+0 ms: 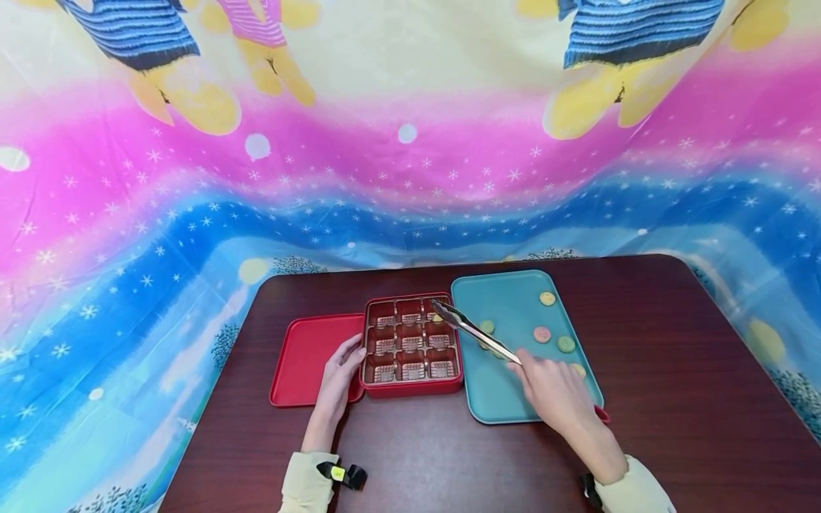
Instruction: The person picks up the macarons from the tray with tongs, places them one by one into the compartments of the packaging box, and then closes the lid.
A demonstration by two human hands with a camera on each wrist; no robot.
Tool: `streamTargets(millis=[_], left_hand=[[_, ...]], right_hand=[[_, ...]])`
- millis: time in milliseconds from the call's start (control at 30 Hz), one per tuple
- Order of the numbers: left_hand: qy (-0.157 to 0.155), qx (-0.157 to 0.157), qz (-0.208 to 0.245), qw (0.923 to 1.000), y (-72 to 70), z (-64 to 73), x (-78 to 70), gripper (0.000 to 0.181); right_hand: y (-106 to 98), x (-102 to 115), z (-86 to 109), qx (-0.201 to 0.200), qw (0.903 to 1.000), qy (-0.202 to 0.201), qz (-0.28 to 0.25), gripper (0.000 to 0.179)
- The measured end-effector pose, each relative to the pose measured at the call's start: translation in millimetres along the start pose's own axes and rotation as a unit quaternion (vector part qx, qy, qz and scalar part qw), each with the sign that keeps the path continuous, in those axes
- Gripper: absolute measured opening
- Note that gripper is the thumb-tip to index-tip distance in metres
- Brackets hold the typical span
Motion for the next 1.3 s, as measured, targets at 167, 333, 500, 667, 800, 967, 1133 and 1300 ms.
streamTargets(millis=[167,333,500,667,800,967,1133,1300], left_hand=[[0.007,0.001,0.004,1.0000,0.4,-1.0,0.3,0.051],[0.009,0.001,-0.002,1.0000,-0.3,-0.9,0.8,0.052],[0.010,0.001,-0.005,0.9999,-0.7,-0.5,1.2,0.052],[0.010,0.001,0.000,0.9999,0.5,-0.3,0.4,0.051],[0.010,0.000,-0.005,0.9999,0.1,-0.6,0.6,0.051],[0.011,0.001,-0.005,0.9999,-0.6,-1.0,0.6,0.052],[0.008,0.000,-0.006,0.9999,-1.1,-1.1,0.5,0.052],[0.004,0.000,-0.007,1.0000,-1.2,-1.7,1.2,0.053]], right_hand=[[6,7,1.2,0.013,0.9999,-0.010,-0.005,0.066],[11,11,2.0,0.035,0.9993,-0.002,-0.015,0.060],[15,14,2.0,0.057,0.9982,0.007,-0.016,0.027],[19,15,3.8,0.053,0.9984,0.000,-0.018,0.026],[20,16,4.6,0.048,0.9986,-0.005,-0.019,0.029],[23,14,5.6,0.055,0.9984,0.000,-0.017,0.028],[24,14,5.8,0.065,0.9976,0.014,-0.021,0.029],[26,6,6.8,0.106,0.9897,0.084,-0.047,0.035]])
Point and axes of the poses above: each hand's wrist, its own z-axis away from the middle knuckle, its own y-axis out of the palm, x = y × z, the point moved 7 cm from there along -z, towards the middle knuckle, and after that the axes turned 7 degrees about y, right-handed, at the moved point
